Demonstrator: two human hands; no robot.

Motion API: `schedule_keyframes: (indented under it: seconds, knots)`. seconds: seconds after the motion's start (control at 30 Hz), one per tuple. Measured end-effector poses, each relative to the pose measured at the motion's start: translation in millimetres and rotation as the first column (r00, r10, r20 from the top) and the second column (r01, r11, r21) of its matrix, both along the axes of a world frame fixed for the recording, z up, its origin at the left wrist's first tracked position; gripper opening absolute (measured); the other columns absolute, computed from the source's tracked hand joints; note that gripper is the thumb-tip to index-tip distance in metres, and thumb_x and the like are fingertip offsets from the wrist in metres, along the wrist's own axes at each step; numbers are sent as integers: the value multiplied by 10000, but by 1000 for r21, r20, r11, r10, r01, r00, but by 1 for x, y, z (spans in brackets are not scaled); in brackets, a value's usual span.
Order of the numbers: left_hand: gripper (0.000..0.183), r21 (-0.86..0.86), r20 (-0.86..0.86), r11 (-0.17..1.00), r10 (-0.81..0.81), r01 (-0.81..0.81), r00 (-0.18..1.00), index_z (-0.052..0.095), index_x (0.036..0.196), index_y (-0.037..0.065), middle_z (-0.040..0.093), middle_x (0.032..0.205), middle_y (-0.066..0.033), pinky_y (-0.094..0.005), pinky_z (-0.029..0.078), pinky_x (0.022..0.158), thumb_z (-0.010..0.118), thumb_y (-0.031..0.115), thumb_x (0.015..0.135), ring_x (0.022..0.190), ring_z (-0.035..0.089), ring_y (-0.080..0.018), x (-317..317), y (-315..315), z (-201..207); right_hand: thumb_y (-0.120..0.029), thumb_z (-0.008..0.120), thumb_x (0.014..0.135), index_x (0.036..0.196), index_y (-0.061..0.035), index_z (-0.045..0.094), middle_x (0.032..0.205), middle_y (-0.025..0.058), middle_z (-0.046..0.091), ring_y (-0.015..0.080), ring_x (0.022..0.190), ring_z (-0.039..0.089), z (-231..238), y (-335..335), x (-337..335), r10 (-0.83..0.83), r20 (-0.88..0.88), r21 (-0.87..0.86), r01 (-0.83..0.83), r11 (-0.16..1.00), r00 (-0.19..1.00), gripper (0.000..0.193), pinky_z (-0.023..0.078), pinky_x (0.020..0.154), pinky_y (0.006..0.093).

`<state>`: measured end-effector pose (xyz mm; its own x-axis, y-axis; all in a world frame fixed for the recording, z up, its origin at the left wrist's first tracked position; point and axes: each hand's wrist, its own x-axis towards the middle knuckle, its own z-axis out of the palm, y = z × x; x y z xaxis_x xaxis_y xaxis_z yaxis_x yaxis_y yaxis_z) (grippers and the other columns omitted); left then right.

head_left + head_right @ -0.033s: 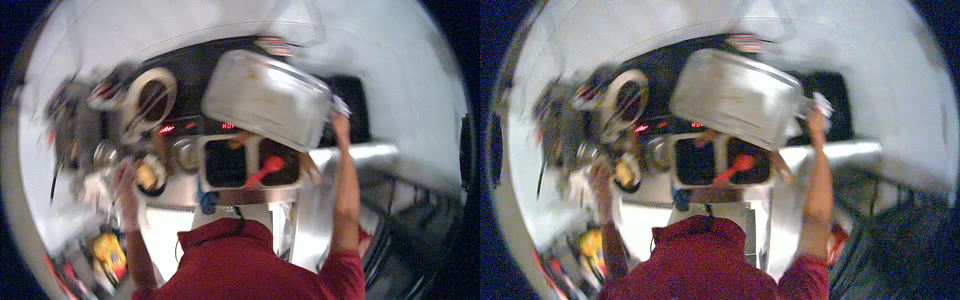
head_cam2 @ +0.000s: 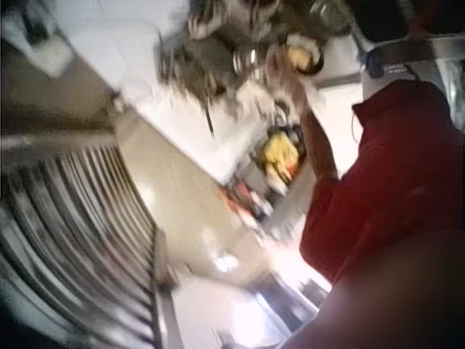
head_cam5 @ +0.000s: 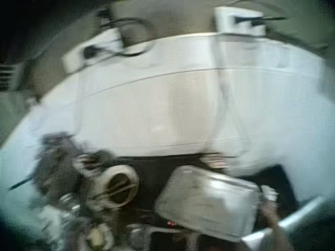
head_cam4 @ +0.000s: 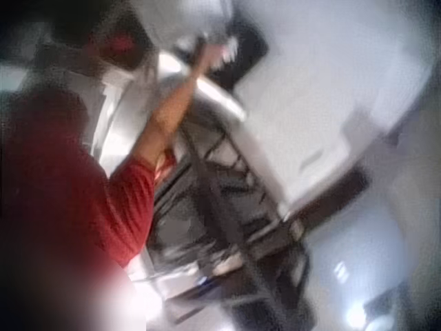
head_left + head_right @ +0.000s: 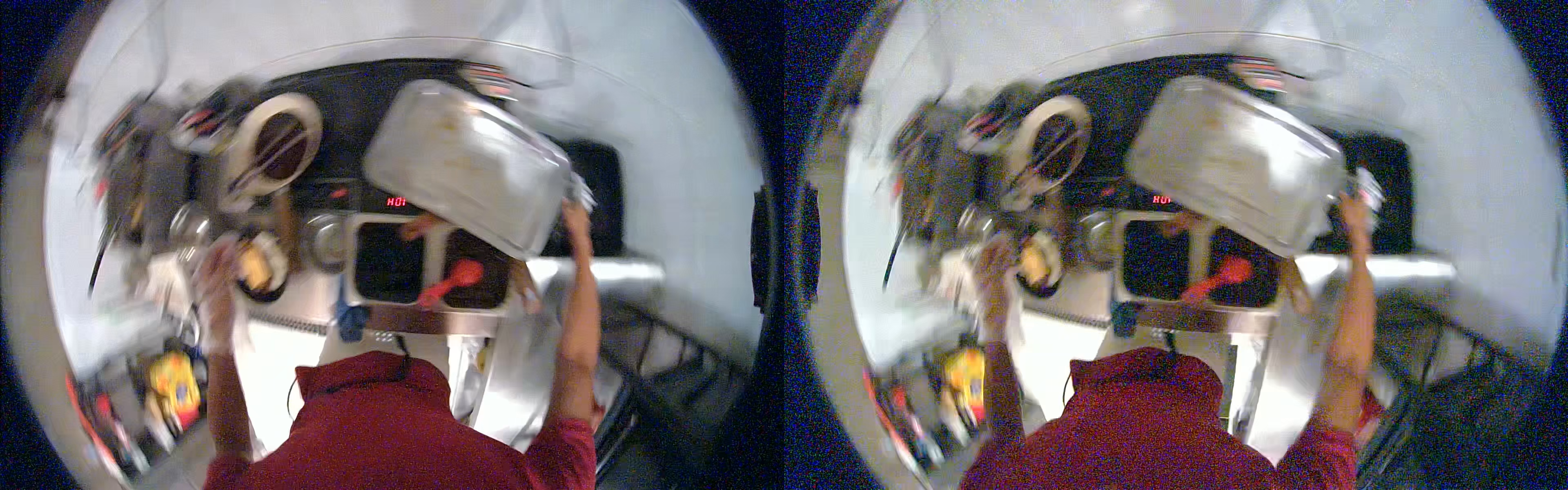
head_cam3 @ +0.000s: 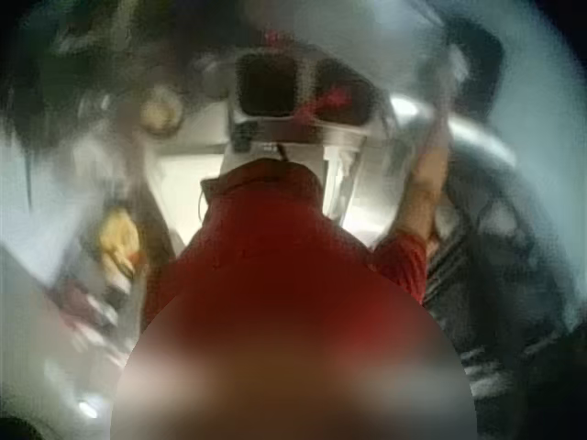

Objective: The person assembles a meal by placing cooked meat and sauce over rice, then adds a slice of cheese and sprinkles seasoning. The finished plate is placed on a tray with other prepared meals.

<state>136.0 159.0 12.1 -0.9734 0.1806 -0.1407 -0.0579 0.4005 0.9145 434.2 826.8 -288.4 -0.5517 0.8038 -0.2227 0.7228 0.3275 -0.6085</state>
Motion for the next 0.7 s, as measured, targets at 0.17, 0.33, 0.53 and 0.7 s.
schedule_keyframes:
  seconds: [0.17,0.33,0.53,0.7]
  knots:
    - [293,-790,-464,602,-461,-117,757,670,1183,41,704,1079,-161,-412,540,892,675,179,925,985,676,-357,-39,19,-20,-472,541,967,1371,20,535,1303,270,597,360,1232,563,-1,49,14,39,93,13,-41,999,995,636,440,1043,393]
    - [149,-755,-518,656,-584,-13,625,666,1044,119,680,949,-90,-427,534,775,636,181,912,891,658,-303,-94,26,-19,-291,551,1017,1276,27,594,1221,177,650,272,1071,622,189,-68,-30,-127,-511,387,359,849,850,412,472,973,378]
    - [88,-674,-483,689,-683,265,547,630,921,117,616,821,-64,-410,512,683,616,204,913,768,621,-280,-161,30,-76,-176,586,992,1218,2,593,1204,146,632,259,1086,610,237,-366,-117,98,-513,-45,-141,989,853,288,476,972,365]
    - [37,-825,-565,547,-800,-140,201,615,856,86,598,784,-63,-393,506,681,602,120,863,763,618,-242,-153,7,-27,-296,632,971,1235,59,582,1174,238,648,365,1119,630,217,-512,-203,308,-298,-63,-341,938,904,446,481,981,446]
